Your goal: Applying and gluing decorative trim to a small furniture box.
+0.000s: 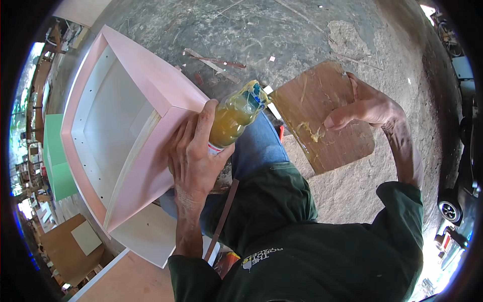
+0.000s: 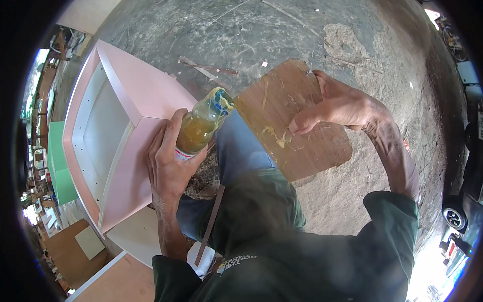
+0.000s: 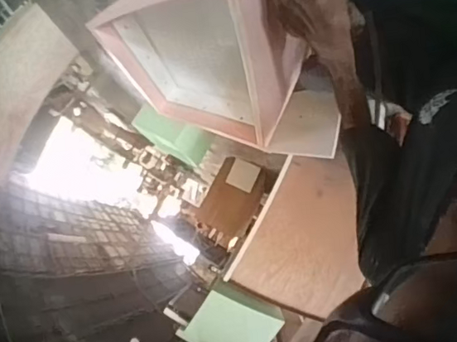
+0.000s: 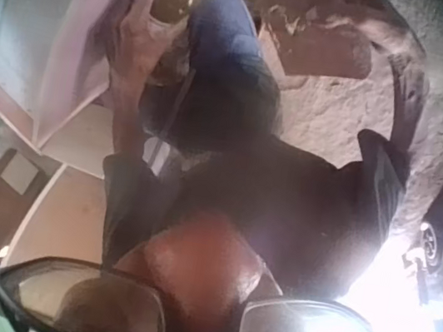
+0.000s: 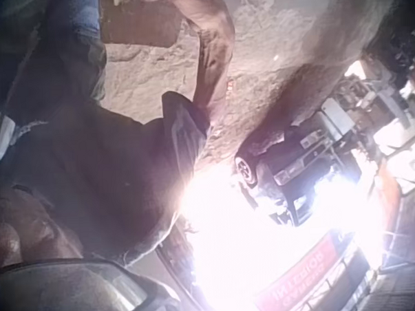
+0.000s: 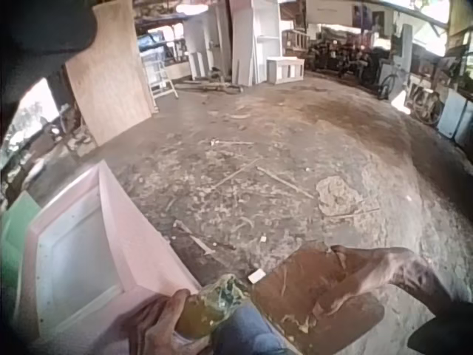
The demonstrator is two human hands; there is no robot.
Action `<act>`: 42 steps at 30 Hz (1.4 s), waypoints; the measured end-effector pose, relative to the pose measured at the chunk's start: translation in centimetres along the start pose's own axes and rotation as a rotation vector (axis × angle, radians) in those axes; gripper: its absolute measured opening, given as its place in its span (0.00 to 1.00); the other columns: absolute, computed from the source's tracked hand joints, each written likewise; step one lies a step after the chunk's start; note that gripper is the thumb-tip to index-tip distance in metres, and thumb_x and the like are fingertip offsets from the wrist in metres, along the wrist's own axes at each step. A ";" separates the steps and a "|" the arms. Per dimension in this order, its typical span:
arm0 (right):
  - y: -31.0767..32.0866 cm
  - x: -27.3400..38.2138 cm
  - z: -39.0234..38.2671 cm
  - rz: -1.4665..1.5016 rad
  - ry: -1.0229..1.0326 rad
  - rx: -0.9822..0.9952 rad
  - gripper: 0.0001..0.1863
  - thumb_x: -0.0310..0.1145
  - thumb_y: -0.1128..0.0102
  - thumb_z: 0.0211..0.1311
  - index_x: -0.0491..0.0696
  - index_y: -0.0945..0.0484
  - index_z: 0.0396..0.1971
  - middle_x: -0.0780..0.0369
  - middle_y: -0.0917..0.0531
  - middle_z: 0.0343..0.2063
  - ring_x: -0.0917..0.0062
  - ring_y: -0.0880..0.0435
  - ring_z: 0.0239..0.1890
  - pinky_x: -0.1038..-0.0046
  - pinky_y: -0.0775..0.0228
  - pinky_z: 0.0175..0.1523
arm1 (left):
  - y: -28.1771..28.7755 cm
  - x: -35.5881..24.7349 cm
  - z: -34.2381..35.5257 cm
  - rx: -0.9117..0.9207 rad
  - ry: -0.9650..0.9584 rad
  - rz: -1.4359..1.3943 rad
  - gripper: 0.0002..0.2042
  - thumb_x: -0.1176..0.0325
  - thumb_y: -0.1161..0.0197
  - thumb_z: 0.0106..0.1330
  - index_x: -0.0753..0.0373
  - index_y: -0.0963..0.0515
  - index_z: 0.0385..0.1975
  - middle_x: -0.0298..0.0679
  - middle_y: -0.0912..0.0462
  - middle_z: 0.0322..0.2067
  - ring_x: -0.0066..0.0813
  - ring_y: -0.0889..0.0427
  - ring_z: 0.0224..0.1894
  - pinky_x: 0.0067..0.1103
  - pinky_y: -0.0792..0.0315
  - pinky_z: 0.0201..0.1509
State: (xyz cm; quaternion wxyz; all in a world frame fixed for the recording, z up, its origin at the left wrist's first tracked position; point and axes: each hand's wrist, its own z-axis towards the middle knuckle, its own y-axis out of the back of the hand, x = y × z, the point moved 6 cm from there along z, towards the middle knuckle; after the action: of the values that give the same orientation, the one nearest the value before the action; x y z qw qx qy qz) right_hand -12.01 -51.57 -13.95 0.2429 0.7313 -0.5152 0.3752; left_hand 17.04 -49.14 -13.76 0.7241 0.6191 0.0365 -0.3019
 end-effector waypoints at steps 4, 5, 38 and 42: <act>0.4 1.7 0.1 -0.528 0.116 -0.013 0.24 0.24 0.23 0.54 0.40 0.21 0.51 0.60 0.10 0.36 0.76 0.11 0.42 0.73 0.17 0.49 | -0.7 0.6 -0.5 -0.039 0.079 -0.137 0.38 0.75 0.21 0.47 0.64 0.28 0.63 0.50 0.16 0.47 0.51 0.16 0.48 0.38 0.22 0.52; 0.6 1.9 0.0 -0.427 0.240 -0.057 0.21 0.25 0.22 0.55 0.40 0.19 0.49 0.60 0.10 0.36 0.77 0.11 0.42 0.74 0.17 0.48 | -0.8 0.6 -0.8 -0.054 0.079 -0.133 0.38 0.75 0.21 0.47 0.64 0.28 0.63 0.50 0.16 0.47 0.51 0.16 0.48 0.38 0.22 0.52; -3.3 6.0 4.2 1.138 0.857 0.259 0.16 0.29 0.42 0.73 0.43 0.20 0.57 0.53 0.16 0.56 0.61 0.16 0.57 0.59 0.24 0.62 | 8.6 9.1 -26.8 -1.032 0.194 -0.231 0.35 0.50 0.25 0.54 0.64 0.29 0.57 0.44 0.19 0.50 0.47 0.23 0.59 0.39 0.28 0.62; -5.7 6.3 6.3 1.186 0.802 0.302 0.15 0.29 0.41 0.73 0.43 0.19 0.56 0.54 0.15 0.55 0.61 0.15 0.55 0.59 0.23 0.59 | 10.7 11.5 -31.5 -1.224 0.337 -0.318 0.37 0.58 0.22 0.50 0.67 0.30 0.59 0.48 0.20 0.53 0.45 0.21 0.59 0.37 0.26 0.61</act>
State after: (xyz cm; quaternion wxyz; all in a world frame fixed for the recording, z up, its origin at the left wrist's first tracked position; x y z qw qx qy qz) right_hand -3.67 -57.83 -12.54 0.0652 0.1613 -0.6387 0.7496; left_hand 41.65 -24.15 -16.61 0.8766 0.1207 0.4058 -0.2289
